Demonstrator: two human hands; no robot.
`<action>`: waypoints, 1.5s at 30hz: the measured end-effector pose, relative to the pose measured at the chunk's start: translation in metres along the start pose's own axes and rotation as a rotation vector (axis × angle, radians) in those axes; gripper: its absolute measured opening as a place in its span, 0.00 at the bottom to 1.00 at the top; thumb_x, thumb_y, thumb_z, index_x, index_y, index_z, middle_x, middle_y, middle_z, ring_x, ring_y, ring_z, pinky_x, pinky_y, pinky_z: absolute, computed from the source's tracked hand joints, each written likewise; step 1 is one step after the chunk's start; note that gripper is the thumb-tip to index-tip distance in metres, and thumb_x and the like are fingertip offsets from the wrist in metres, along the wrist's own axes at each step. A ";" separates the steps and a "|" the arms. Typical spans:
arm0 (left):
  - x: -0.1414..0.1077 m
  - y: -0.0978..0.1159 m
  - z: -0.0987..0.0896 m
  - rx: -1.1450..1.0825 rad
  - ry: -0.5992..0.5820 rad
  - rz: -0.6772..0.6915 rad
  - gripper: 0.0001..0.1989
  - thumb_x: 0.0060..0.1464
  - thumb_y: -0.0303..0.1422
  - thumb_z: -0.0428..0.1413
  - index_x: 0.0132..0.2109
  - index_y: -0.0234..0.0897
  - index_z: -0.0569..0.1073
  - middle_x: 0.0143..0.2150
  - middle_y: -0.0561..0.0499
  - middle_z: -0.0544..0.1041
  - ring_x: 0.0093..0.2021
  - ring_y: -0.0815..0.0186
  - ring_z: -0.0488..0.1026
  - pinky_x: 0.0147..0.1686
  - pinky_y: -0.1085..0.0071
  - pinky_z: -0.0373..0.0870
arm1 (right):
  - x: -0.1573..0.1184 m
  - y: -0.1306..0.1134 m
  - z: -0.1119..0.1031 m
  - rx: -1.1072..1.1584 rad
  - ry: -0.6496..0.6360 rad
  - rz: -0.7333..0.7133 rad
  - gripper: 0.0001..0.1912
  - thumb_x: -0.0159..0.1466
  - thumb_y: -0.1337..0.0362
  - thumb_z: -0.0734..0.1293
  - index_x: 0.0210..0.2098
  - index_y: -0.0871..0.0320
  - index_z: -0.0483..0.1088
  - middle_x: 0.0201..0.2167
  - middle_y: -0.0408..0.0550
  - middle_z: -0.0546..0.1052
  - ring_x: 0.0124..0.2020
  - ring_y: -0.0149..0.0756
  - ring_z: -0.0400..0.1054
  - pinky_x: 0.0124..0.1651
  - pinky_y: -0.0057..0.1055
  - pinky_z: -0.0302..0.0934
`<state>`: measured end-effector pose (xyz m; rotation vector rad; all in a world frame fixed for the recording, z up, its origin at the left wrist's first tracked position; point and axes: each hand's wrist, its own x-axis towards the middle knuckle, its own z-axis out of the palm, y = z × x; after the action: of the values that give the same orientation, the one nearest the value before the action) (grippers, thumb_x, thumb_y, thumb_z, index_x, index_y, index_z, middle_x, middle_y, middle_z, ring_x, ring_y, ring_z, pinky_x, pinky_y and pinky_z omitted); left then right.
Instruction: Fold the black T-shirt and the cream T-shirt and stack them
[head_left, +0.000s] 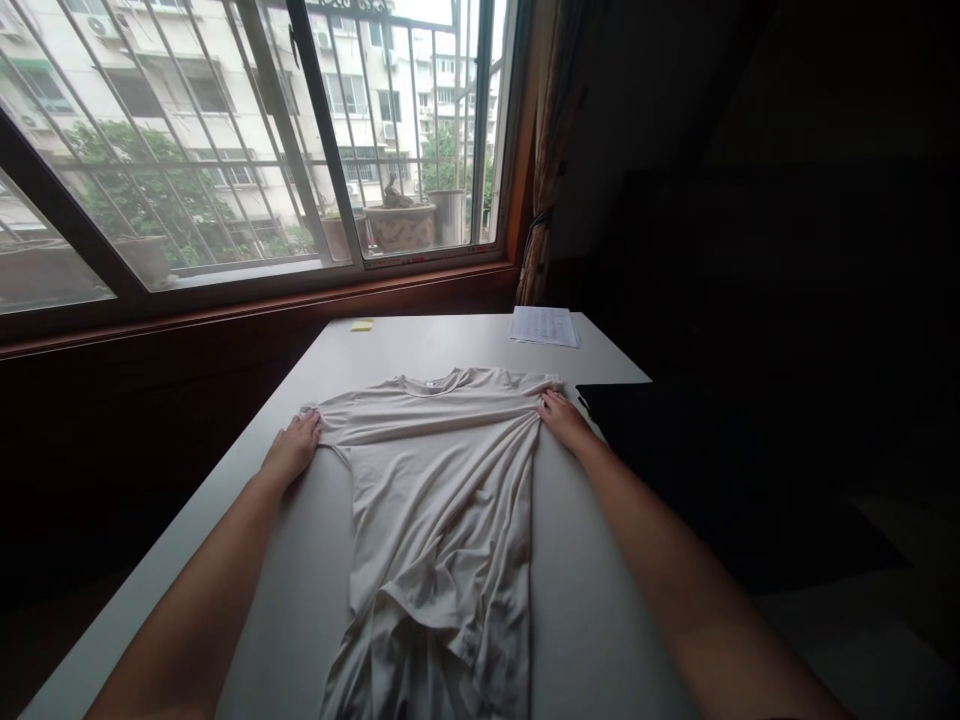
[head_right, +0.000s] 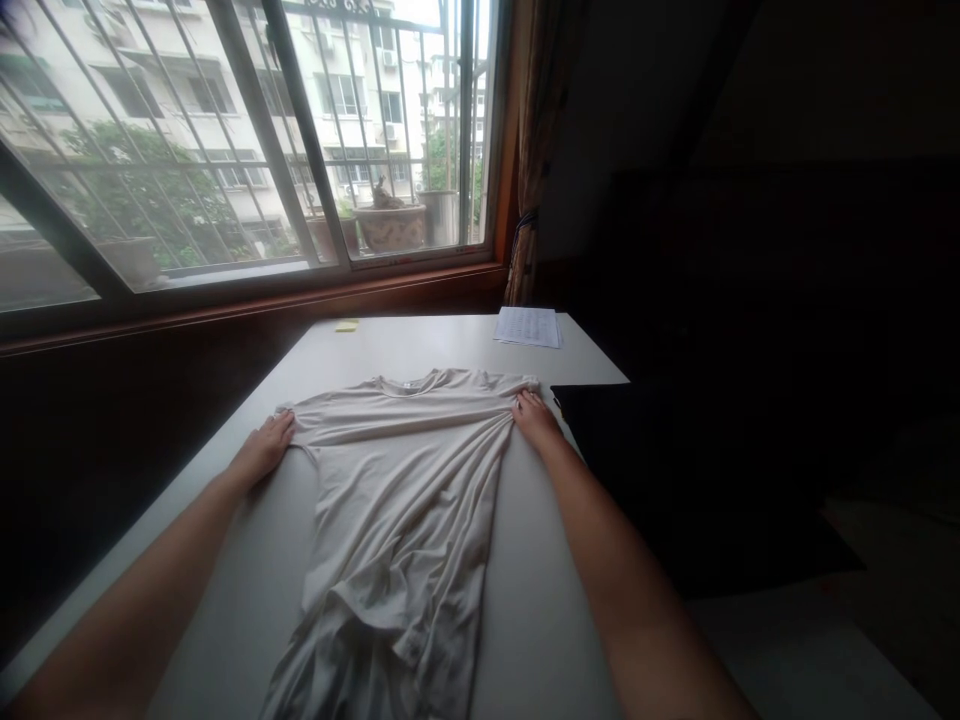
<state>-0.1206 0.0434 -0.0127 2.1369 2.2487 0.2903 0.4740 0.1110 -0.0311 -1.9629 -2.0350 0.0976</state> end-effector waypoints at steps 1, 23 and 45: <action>0.001 0.000 0.002 0.004 0.001 -0.029 0.26 0.71 0.38 0.38 0.70 0.34 0.60 0.74 0.41 0.56 0.73 0.47 0.51 0.67 0.45 0.53 | 0.001 0.001 0.002 0.003 0.010 0.009 0.25 0.71 0.63 0.57 0.64 0.65 0.67 0.69 0.59 0.63 0.70 0.48 0.55 0.70 0.42 0.51; 0.026 0.003 0.011 0.085 -0.033 -0.131 0.39 0.66 0.54 0.36 0.74 0.34 0.52 0.77 0.46 0.46 0.75 0.48 0.43 0.68 0.38 0.45 | -0.060 -0.024 -0.005 0.128 0.096 -0.307 0.22 0.72 0.48 0.58 0.60 0.47 0.70 0.63 0.49 0.69 0.63 0.47 0.60 0.65 0.48 0.55; 0.053 0.017 0.009 0.079 -0.059 -0.250 0.45 0.63 0.60 0.30 0.75 0.33 0.46 0.77 0.44 0.40 0.75 0.46 0.37 0.68 0.35 0.41 | -0.012 -0.031 0.003 0.011 -0.023 -0.188 0.27 0.74 0.47 0.53 0.67 0.46 0.61 0.71 0.43 0.60 0.72 0.44 0.51 0.72 0.49 0.44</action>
<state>-0.1055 0.0972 -0.0128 1.8410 2.4966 0.1307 0.4438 0.0982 -0.0281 -1.7609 -2.2173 0.0897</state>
